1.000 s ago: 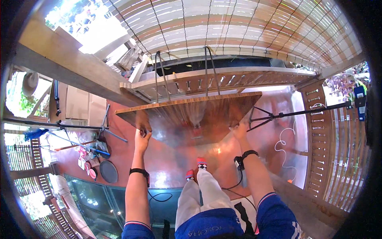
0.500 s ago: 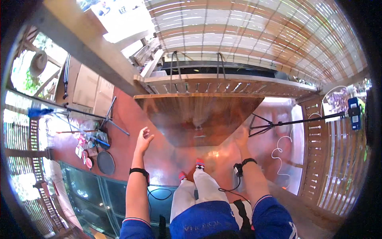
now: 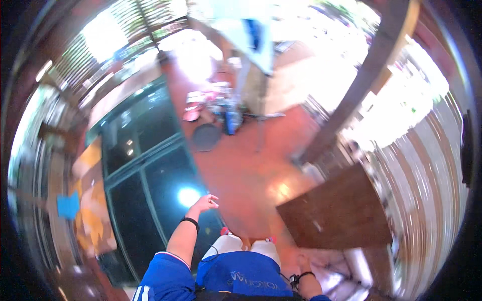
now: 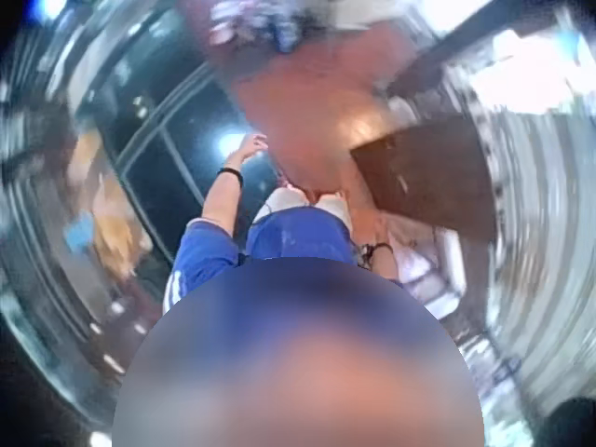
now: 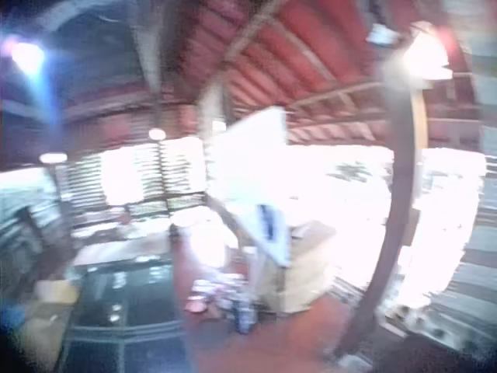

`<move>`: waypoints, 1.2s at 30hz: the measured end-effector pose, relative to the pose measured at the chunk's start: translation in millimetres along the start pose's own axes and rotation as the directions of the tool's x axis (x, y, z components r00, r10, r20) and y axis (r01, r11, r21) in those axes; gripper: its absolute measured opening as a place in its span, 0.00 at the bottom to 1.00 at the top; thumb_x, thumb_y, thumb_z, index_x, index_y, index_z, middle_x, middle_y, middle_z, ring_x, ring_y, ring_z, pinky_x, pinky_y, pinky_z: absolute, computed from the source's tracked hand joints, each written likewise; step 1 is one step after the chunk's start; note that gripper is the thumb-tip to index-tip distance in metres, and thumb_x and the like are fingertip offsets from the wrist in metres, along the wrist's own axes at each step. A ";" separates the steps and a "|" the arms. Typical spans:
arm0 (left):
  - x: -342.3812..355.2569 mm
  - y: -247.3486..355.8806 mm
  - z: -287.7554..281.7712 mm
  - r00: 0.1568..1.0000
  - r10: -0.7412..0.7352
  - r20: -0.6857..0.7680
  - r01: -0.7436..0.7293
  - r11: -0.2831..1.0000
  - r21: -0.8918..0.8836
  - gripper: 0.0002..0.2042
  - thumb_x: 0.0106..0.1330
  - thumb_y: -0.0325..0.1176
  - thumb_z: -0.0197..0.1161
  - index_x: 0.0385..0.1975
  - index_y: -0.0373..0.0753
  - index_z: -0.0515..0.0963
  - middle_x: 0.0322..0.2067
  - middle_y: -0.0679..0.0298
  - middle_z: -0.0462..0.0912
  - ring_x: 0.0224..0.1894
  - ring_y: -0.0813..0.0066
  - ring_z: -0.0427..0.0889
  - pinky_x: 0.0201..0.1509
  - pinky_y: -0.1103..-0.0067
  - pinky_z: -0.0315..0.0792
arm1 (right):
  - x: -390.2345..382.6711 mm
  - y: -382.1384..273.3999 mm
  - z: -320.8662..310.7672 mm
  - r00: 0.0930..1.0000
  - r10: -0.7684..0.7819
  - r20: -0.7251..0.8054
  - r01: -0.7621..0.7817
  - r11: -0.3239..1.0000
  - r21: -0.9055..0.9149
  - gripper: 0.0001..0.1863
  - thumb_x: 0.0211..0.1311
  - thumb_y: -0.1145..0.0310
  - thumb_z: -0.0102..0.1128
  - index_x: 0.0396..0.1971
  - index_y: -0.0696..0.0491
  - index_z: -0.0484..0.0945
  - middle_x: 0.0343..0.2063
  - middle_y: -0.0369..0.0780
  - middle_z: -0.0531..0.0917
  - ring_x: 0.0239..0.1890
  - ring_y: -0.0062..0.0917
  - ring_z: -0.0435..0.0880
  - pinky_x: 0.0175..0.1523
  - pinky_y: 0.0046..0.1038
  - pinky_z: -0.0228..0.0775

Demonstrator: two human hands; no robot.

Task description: The person lifts and moves several wooden table tops to clear the floor area, then sweeps the floor with a broom and dustpan. The person handles the table tops one at a time and sweeps debris into the dustpan.

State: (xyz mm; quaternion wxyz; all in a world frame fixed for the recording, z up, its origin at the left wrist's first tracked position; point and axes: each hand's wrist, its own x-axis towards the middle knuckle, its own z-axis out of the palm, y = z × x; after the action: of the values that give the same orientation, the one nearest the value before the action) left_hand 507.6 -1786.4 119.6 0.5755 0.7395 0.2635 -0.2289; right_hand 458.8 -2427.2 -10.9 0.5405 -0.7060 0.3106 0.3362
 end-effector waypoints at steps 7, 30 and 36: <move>-202.0 -184.0 -86.5 0.864 -0.262 -0.430 0.060 0.901 -0.429 0.26 0.55 0.33 0.71 0.54 0.38 0.72 0.38 0.63 0.84 0.41 0.73 0.81 0.44 0.75 0.72 | 35.8 -140.9 195.8 0.960 0.019 0.279 0.092 0.920 -0.380 0.11 0.57 0.74 0.62 0.41 0.55 0.77 0.24 0.37 0.80 0.22 0.23 0.79 0.21 0.26 0.70; -287.2 -342.3 -120.2 0.529 -0.812 -0.246 -0.190 0.169 -0.967 0.18 0.61 0.32 0.63 0.52 0.42 0.74 0.36 0.66 0.83 0.37 0.77 0.81 0.35 0.76 0.72 | 71.6 -349.7 725.5 0.732 0.431 0.527 0.583 0.004 -0.813 0.14 0.63 0.61 0.55 0.44 0.51 0.77 0.34 0.37 0.84 0.34 0.27 0.82 0.35 0.31 0.75; -268.6 -333.2 -260.5 0.379 -0.809 -0.450 -0.344 0.329 -0.880 0.14 0.64 0.34 0.61 0.49 0.41 0.76 0.33 0.68 0.82 0.34 0.80 0.79 0.32 0.80 0.71 | 71.8 -437.3 931.4 0.632 0.403 0.662 0.745 -0.080 -0.662 0.11 0.61 0.63 0.57 0.36 0.53 0.81 0.25 0.36 0.83 0.22 0.23 0.81 0.23 0.27 0.72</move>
State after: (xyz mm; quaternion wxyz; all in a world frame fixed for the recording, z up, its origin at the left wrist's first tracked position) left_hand 95.9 -1500.9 109.3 0.5832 0.2166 0.7300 0.2830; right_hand 721.8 -1429.8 -3.3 -0.0340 -0.6890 -0.3975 0.6051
